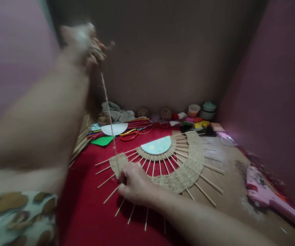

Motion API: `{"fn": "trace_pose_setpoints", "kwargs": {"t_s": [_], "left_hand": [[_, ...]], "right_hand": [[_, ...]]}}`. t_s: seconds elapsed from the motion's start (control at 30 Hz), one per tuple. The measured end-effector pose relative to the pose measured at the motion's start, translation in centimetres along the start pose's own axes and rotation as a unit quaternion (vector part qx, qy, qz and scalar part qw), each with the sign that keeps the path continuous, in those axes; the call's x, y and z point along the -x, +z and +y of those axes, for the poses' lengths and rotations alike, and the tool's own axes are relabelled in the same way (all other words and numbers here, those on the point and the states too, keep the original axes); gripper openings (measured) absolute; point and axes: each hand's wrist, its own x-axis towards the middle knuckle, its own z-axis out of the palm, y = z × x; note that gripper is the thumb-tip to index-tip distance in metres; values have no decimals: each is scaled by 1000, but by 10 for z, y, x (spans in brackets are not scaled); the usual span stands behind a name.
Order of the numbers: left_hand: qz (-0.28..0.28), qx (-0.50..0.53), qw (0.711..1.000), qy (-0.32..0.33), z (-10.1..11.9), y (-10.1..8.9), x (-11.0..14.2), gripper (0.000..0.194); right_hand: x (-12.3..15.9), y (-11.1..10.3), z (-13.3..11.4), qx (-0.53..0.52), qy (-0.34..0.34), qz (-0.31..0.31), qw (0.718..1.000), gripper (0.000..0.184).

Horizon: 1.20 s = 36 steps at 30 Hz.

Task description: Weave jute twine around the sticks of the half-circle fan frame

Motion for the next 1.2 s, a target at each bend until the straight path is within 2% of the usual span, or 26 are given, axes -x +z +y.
{"fn": "trace_pose_setpoints", "kwargs": {"t_s": [0.1,0.2,0.3,0.4,0.5,0.67,0.77,0.9,1.0,1.07,1.2], "left_hand": [[-149,-66,985,-63,-29,25,21,19],[-315,-108,933,-137,-64,48,53,27],[-394,-158,892,-155,-79,51,77,34],[-439,-212,867,-102,-75,27,89,34],[-470,-275,837,-54,-72,-17,100,30],[-546,-400,732,-79,-94,-99,133,33],[-582,-415,696,-69,-105,-130,154,34],[-617,-423,658,-91,-108,-146,170,30],[-606,-458,645,-86,-114,-149,174,24],[-600,-465,645,-87,-122,-150,175,19],[-607,-417,667,-116,-137,-151,176,12]], "right_hand": [[0,2,3,11,-12,1,1000,18],[-1,3,4,10,-19,5,1000,19],[-2,1,4,4,-20,3,1000,19],[-2,-2,3,-5,0,-3,1000,20],[-2,-4,3,-59,20,1,998,20],[-2,-4,6,-146,47,32,988,19],[-3,-3,7,-145,54,44,987,15],[-2,-1,8,-177,32,65,982,12],[0,1,11,-197,16,87,976,15],[0,3,13,-199,23,88,976,16],[0,2,14,-235,52,68,968,15]]}}
